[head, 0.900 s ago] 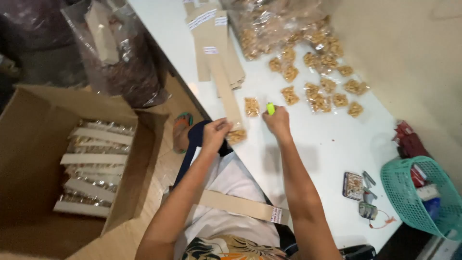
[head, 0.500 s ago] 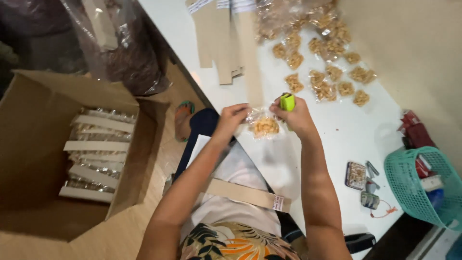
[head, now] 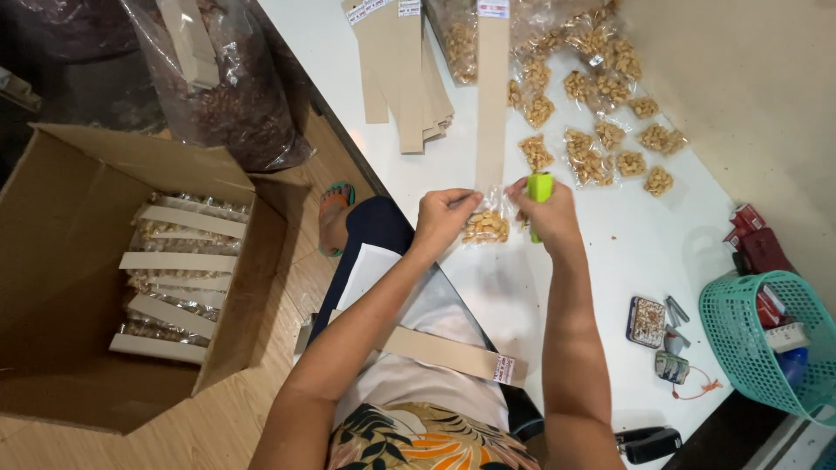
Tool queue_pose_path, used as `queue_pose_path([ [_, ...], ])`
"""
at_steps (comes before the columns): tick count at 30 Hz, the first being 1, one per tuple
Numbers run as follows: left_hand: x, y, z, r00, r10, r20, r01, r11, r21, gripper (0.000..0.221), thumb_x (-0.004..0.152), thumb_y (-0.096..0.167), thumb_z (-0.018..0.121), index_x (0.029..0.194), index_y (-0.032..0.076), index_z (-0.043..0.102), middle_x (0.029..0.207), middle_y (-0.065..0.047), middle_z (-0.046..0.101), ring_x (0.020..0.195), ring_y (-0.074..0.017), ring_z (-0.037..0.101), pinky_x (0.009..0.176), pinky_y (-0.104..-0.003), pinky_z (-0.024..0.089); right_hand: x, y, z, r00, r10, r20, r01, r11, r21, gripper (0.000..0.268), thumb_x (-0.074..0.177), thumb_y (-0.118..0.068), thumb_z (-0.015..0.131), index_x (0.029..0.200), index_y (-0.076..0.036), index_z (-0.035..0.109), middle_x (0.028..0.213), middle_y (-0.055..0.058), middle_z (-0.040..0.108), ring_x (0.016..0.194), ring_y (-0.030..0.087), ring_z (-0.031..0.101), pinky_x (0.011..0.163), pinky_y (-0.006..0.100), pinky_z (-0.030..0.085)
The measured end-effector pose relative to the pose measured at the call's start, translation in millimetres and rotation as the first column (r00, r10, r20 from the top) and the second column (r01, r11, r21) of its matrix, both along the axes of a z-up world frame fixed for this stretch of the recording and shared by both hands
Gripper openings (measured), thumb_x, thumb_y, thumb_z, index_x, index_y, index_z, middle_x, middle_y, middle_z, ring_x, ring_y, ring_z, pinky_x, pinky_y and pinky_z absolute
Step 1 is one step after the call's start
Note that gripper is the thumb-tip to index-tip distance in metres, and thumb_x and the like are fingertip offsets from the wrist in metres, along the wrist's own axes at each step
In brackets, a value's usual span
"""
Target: Stapling small bags of snacks onto cardboard display strips for retail sale.
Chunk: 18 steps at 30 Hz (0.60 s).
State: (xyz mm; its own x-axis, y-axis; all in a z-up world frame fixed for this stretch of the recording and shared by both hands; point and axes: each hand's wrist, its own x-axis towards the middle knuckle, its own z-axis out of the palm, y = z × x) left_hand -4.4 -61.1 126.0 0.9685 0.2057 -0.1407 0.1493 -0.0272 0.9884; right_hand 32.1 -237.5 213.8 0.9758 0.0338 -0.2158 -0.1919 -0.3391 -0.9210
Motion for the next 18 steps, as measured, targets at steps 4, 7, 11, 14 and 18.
queue_pose_path([
  [4,-9,-16,15,0.999,-0.015,0.046,0.014,1.000,0.026,0.023,0.087,0.032,0.079,0.101,0.014,0.083,0.093,-0.011,0.079,0.099,-0.0265,0.075,0.084,-0.037,0.060,15,9,2,0.898,-0.436,0.056,0.390,0.849,0.356,0.030,0.099,-0.037,0.059,0.087,-0.011,0.065,0.069,0.007,0.066,0.054,0.015,0.067,0.053,0.024,0.056],
  [7,-15,-23,23,0.992,-0.027,0.126,0.022,0.999,0.039,0.021,0.088,0.027,0.078,0.102,0.012,0.082,0.093,-0.013,0.078,0.099,-0.0292,0.075,0.082,-0.039,0.061,17,28,8,0.865,-0.500,0.040,0.439,0.794,0.421,0.054,0.095,-0.064,0.054,0.085,-0.011,0.061,0.070,0.006,0.068,0.058,0.014,0.069,0.055,0.024,0.057],
  [11,-21,-26,36,0.974,-0.033,0.223,0.015,0.996,0.084,0.017,0.092,0.021,0.074,0.100,0.008,0.082,0.092,-0.017,0.077,0.095,-0.0343,0.074,0.077,-0.039,0.061,21,42,1,0.856,-0.493,0.157,0.437,0.852,0.289,0.063,0.097,-0.064,0.056,0.101,-0.002,0.064,0.097,0.017,0.066,0.091,0.025,0.065,0.083,0.038,0.052],
  [14,-28,-26,45,0.970,-0.050,0.237,0.023,0.993,0.113,0.017,0.093,0.020,0.072,0.100,0.007,0.082,0.091,-0.017,0.077,0.093,-0.0352,0.074,0.076,-0.041,0.061,19,58,1,0.838,-0.520,0.168,0.461,0.837,0.293,0.065,0.097,-0.060,0.060,0.110,0.003,0.064,0.106,0.020,0.063,0.103,0.029,0.062,0.092,0.043,0.049],
  [18,-25,-19,34,0.986,-0.055,0.157,0.033,0.990,0.139,0.023,0.093,0.022,0.070,0.101,0.003,0.081,0.092,-0.020,0.077,0.095,-0.0383,0.074,0.079,-0.046,0.060,48,46,-64,0.821,-0.556,0.126,0.469,0.784,0.407,0.050,0.093,-0.055,0.071,0.094,-0.006,0.063,0.083,0.002,0.060,0.076,0.013,0.056,0.070,0.026,0.046],
])
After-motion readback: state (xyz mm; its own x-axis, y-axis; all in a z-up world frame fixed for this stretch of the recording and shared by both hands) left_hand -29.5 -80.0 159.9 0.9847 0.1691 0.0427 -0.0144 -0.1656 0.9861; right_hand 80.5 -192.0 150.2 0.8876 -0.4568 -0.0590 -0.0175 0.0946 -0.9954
